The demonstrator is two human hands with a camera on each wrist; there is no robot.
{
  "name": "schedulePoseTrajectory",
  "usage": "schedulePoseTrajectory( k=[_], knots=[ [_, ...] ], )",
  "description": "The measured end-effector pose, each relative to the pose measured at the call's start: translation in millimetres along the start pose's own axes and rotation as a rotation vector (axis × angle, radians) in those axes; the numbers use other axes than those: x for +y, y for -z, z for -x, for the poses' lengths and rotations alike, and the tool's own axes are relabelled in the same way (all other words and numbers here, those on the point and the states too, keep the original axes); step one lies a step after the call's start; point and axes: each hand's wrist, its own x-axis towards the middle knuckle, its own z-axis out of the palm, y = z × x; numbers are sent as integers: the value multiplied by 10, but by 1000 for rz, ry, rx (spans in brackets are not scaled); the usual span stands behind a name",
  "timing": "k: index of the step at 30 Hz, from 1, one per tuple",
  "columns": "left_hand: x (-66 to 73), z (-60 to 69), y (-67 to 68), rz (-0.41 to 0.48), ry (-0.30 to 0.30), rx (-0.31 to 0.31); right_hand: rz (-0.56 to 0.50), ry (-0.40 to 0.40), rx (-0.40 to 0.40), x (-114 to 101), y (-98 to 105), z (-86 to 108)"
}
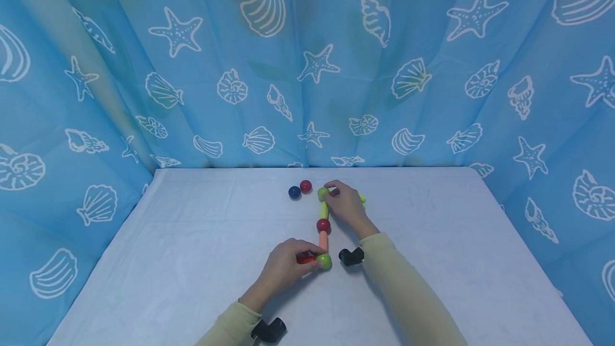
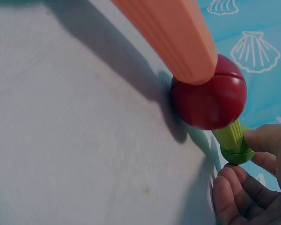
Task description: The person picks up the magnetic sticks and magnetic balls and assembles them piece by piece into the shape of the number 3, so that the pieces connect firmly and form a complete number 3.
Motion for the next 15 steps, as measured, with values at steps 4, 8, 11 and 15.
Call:
schedulePoseTrajectory(
  k=[4,8,11,15],
  knots=[
    [-4,-6,-9,1,-3,3,-4,14,7,25,34,22],
    [-5,-9,-13,1,2,3,0,19,8,42,72,45],
    [-1,-7,-11,3,7,0,9,17,1,54,95,55],
    [4,-2,-9,0,13,0,19,22,-14,58,115,74]
  ],
)
